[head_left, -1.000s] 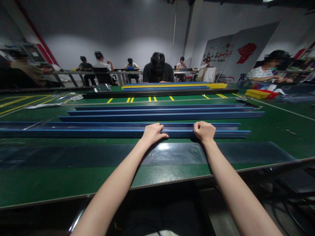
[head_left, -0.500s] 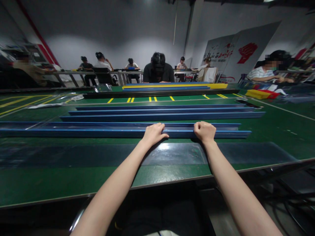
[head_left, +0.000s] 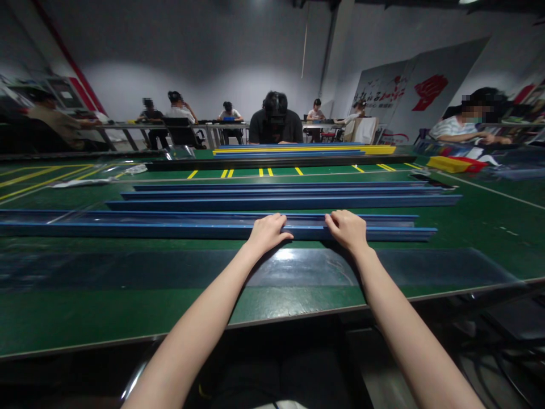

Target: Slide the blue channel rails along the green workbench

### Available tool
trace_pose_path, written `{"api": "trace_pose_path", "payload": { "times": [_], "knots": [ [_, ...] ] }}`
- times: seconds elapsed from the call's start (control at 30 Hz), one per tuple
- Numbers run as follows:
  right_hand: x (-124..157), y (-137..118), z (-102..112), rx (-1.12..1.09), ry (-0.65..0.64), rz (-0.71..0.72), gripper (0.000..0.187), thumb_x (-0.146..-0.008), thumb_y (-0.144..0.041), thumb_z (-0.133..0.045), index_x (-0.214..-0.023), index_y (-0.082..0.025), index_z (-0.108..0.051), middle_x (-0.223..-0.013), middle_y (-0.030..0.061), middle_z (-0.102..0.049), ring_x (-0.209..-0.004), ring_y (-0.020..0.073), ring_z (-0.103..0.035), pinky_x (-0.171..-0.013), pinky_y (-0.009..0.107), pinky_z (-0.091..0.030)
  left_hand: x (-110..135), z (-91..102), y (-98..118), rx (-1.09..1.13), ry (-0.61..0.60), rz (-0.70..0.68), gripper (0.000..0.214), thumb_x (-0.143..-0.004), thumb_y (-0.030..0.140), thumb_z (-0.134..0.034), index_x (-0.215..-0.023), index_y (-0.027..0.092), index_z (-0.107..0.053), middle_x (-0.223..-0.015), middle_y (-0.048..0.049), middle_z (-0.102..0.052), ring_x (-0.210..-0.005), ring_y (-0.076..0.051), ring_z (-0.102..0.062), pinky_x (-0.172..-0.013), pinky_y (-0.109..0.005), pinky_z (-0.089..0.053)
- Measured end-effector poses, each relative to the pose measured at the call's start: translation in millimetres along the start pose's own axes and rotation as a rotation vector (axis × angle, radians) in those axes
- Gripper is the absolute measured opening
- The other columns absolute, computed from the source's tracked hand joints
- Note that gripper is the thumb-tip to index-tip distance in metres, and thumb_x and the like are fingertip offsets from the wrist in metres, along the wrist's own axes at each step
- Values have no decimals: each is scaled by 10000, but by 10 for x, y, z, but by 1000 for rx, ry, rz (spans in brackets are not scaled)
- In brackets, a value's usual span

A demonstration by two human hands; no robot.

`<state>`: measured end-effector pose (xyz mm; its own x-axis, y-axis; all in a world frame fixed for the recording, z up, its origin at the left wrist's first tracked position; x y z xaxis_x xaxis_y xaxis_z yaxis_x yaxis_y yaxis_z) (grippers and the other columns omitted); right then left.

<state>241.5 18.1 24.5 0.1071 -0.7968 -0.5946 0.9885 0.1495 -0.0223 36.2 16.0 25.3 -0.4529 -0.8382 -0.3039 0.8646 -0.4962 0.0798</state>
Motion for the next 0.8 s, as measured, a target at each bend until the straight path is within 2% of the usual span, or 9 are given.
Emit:
{"api": "trace_pose_path", "payload": {
  "times": [0.13,0.23,0.4,0.63,0.8],
  "knots": [
    [13,-215,1,-141,-58,210,402,-831,-512,-384,-630,-189,-515,-663,27,-570,-689,135,-479,-577,230,-265,3,0,7,-10,9,-18,301,-767,486,-560,-862,204,-517,-927,-31,-588,-885,-192,-559,-650,-258,-413],
    [33,-261,-30,-184,-107,283,391,-786,-559,-438,-671,-194,-517,-707,34,-570,-728,152,-484,-593,232,-283,7,2,12,0,-5,-39,288,-780,469,-551,-875,199,-517,-951,-39,-583,-906,-192,-551,-683,-265,-422],
    [32,-219,-68,-209,-136,253,356,-763,-526,-482,-668,-188,-535,-728,40,-571,-695,150,-487,-576,235,-277,4,5,-4,13,-15,-74,283,-778,458,-560,-890,202,-516,-978,-40,-579,-917,-188,-550,-714,-268,-428],
    [6,-230,-7,-197,-147,244,322,-749,-484,-490,-641,-184,-535,-712,38,-583,-672,142,-490,-569,237,-266,12,38,-55,46,-4,-125,282,-757,430,-602,-902,204,-514,-962,-24,-601,-888,-172,-567,-703,-246,-424],
    [18,-38,45,-170,-145,128,333,-713,-498,-503,-595,-189,-535,-688,31,-592,-639,140,-494,-548,237,-261,17,69,-77,61,5,-120,266,-766,418,-597,-909,205,-525,-972,-19,-616,-898,-167,-574,-715,-240,-423]
  ]
}}
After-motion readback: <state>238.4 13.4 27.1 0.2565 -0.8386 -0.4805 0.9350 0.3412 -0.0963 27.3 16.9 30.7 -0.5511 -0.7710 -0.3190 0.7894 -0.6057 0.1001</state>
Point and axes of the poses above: each hand's wrist, its own x-axis away from the middle knuckle, its own z-axis out of the back of the hand, y = z × x, the point moved 4 cm from there along -x, towards the middle knuckle
